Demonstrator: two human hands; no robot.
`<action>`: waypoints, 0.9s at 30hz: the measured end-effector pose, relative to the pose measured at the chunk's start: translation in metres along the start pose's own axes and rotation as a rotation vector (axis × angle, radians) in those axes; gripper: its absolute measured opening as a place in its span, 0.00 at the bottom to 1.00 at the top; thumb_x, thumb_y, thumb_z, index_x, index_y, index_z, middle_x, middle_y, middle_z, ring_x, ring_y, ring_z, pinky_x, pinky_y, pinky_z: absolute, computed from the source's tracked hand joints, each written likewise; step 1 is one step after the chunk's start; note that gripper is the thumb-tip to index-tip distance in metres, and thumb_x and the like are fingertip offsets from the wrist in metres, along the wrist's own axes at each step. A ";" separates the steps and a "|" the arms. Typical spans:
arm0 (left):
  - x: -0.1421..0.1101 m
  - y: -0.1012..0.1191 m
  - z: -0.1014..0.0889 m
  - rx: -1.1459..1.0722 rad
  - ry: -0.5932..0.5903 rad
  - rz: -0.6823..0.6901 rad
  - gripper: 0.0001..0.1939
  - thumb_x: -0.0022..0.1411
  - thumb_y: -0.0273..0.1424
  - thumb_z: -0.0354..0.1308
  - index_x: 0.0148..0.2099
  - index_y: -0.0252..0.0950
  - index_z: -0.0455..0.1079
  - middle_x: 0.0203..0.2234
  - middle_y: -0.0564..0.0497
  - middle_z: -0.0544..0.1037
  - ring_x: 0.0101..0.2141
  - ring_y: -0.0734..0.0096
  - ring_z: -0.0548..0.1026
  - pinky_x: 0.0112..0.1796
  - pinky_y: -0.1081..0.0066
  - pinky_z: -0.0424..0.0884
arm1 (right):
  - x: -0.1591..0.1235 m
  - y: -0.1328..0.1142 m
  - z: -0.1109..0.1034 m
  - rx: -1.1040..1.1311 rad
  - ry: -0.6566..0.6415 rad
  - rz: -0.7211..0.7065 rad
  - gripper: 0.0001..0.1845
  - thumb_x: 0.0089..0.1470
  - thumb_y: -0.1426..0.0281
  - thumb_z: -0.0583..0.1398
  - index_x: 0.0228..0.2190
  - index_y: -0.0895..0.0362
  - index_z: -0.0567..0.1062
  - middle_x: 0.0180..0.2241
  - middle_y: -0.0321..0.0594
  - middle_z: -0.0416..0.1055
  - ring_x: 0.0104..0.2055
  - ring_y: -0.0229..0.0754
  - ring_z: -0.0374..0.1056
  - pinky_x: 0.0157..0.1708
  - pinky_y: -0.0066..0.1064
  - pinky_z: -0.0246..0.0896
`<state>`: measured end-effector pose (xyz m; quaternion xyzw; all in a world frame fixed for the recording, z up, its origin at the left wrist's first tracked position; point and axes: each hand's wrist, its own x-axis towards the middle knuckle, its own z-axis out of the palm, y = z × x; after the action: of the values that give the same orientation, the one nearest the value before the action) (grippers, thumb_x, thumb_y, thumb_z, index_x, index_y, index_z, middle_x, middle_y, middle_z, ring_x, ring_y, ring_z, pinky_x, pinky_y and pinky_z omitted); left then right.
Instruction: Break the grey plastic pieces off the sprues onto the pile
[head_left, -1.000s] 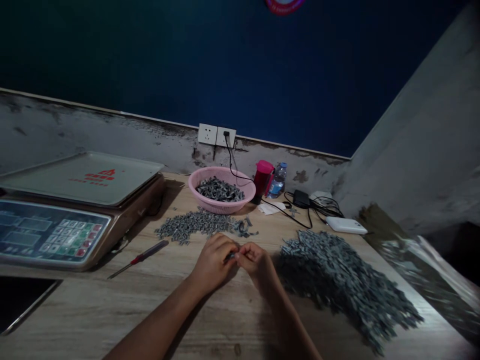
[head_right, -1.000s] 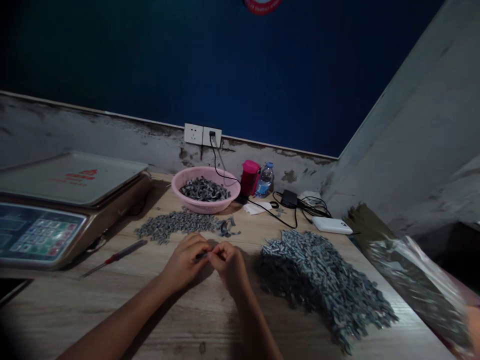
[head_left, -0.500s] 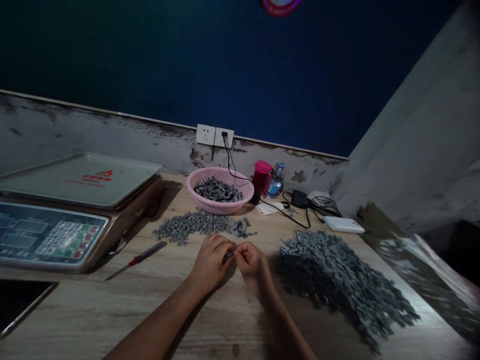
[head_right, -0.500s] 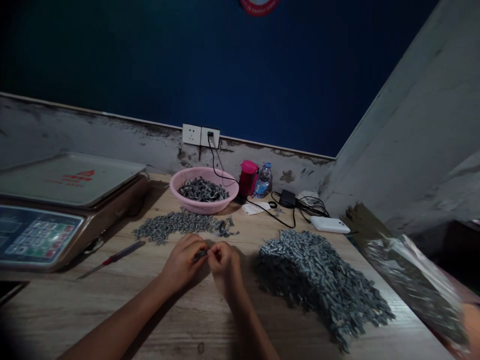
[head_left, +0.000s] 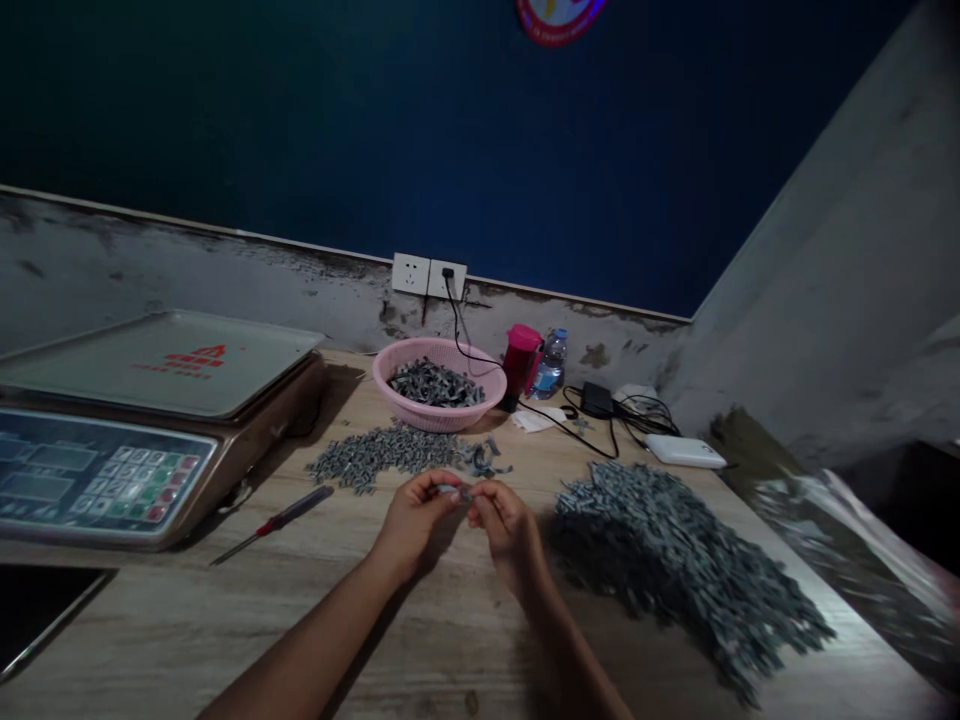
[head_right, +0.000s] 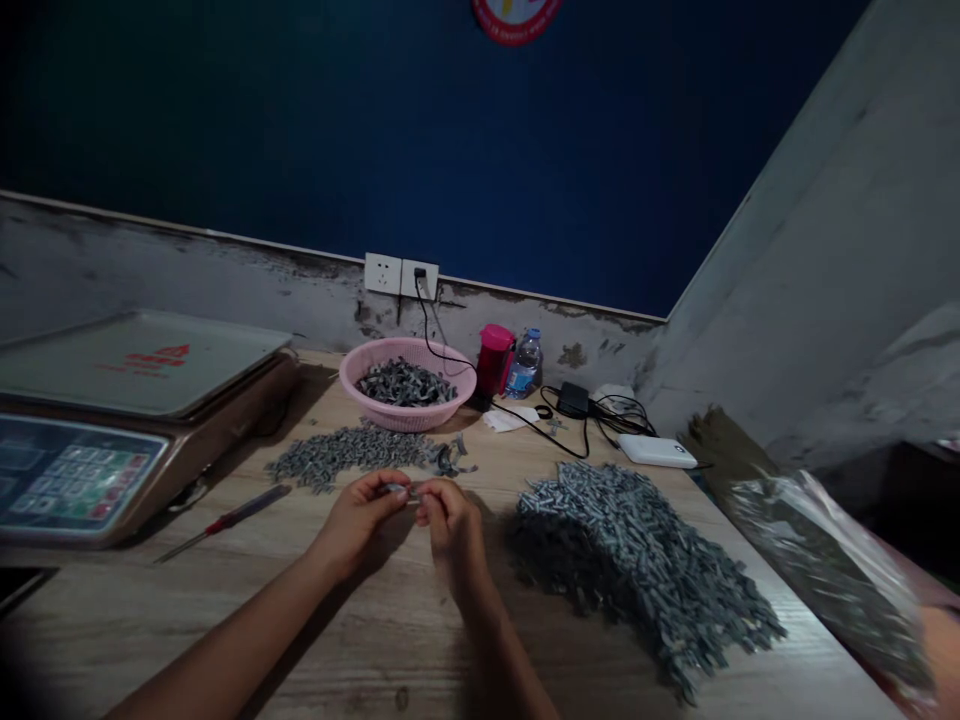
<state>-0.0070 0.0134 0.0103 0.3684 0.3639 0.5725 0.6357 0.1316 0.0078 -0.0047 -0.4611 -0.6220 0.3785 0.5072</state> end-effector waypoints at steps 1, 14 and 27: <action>-0.001 0.001 0.001 -0.089 -0.003 -0.021 0.17 0.40 0.28 0.68 0.35 0.34 0.70 0.24 0.54 0.76 0.27 0.76 0.73 0.33 0.74 0.67 | 0.000 -0.001 0.000 0.024 -0.010 0.009 0.10 0.54 0.64 0.53 0.33 0.56 0.71 0.24 0.37 0.69 0.24 0.38 0.66 0.26 0.29 0.62; -0.005 0.005 0.003 0.065 -0.172 0.085 0.07 0.46 0.29 0.65 0.26 0.32 0.71 0.32 0.50 0.76 0.34 0.72 0.72 0.40 0.72 0.66 | 0.006 -0.005 -0.010 0.158 0.029 0.056 0.05 0.46 0.69 0.60 0.28 0.56 0.69 0.23 0.37 0.69 0.25 0.38 0.66 0.27 0.29 0.61; -0.001 -0.011 -0.004 0.448 -0.021 0.249 0.08 0.50 0.27 0.58 0.35 0.35 0.64 0.26 0.54 0.71 0.29 0.73 0.70 0.33 0.74 0.65 | 0.002 -0.015 -0.008 -0.404 0.125 -0.237 0.04 0.47 0.76 0.56 0.28 0.57 0.69 0.28 0.40 0.67 0.28 0.39 0.65 0.28 0.28 0.61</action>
<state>-0.0052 0.0116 -0.0010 0.5480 0.4270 0.5473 0.4666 0.1359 0.0055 0.0119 -0.4995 -0.7024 0.1549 0.4828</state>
